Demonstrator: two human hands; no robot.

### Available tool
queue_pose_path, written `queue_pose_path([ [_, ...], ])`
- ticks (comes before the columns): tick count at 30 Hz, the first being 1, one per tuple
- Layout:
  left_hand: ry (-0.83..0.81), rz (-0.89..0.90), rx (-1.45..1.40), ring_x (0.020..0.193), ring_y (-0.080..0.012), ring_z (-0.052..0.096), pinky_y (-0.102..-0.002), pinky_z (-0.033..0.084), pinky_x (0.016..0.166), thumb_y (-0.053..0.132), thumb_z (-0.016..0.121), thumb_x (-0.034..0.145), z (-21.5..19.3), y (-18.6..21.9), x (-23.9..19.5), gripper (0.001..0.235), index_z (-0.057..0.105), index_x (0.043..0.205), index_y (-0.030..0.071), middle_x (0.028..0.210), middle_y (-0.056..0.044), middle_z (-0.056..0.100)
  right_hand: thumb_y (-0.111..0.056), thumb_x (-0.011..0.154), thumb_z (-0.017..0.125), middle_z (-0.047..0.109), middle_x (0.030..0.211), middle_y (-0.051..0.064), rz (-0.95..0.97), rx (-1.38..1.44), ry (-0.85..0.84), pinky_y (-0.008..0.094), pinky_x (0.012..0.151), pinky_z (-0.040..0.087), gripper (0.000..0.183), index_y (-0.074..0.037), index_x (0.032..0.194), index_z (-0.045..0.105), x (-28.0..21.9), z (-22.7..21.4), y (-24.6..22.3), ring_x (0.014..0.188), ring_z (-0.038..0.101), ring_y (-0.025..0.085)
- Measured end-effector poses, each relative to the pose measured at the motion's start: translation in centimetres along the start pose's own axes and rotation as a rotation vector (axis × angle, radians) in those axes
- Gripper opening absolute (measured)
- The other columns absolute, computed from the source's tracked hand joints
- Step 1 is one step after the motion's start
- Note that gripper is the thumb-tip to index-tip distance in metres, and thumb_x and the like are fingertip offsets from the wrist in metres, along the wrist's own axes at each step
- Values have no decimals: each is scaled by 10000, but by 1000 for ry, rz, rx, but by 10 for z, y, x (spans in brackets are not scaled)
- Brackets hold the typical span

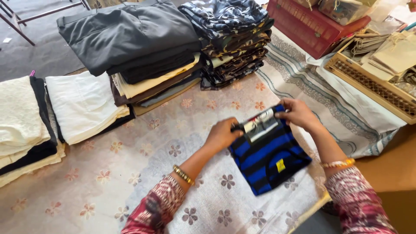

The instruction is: Fold various pieces of clothing including shirts, tops, and trousers.

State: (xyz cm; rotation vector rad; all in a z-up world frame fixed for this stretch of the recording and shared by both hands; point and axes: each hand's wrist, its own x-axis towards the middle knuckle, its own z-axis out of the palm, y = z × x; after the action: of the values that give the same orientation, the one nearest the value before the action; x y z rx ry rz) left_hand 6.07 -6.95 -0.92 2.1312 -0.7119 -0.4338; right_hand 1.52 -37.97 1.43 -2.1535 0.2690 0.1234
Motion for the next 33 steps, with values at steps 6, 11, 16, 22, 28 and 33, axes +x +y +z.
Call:
queue_pose_path([
  [6,292,-37,-37,1002,-324,728,-416,559,872,281,812,787,-16,-20,82,356,709,1090,123,1065,-150,762,-58,839,800,708,759,71,-112,-134,277,304,531,518,190,-15,988,690,74,-4,-32,567,671,129],
  [11,435,-197,-20,1060,-339,703,-439,550,887,274,777,855,-49,1,96,366,687,1185,144,1133,-134,752,-66,876,784,759,958,102,-285,-233,400,368,654,557,253,-16,1102,682,116,2,-43,660,729,182],
  [16,419,212,306,1328,-324,506,-534,381,1105,441,711,863,-18,-17,55,615,560,1379,142,1439,-121,556,-92,831,780,693,1243,130,-378,-219,383,365,797,564,594,-99,1387,571,91,11,-42,889,733,249],
  [22,28,524,525,1571,-369,150,-692,82,1207,725,434,939,28,-27,-16,771,397,1571,285,1692,-81,272,-387,899,680,473,1550,107,-504,-729,239,540,1087,380,642,-211,1490,500,48,32,36,1408,435,335],
  [28,-2,568,631,1573,-403,83,-726,61,1177,780,412,898,37,-26,-24,846,341,1601,315,1707,-71,207,-411,986,506,301,1681,17,-460,-801,220,638,1168,211,566,-307,1538,437,18,41,43,1558,240,263],
  [33,-45,536,610,1580,-395,58,-735,36,1174,776,424,900,30,-31,-48,848,328,1611,326,1720,-68,175,-399,1017,475,300,1696,-13,-447,-814,247,653,1202,181,543,-337,1554,425,25,40,49,1574,237,243],
])
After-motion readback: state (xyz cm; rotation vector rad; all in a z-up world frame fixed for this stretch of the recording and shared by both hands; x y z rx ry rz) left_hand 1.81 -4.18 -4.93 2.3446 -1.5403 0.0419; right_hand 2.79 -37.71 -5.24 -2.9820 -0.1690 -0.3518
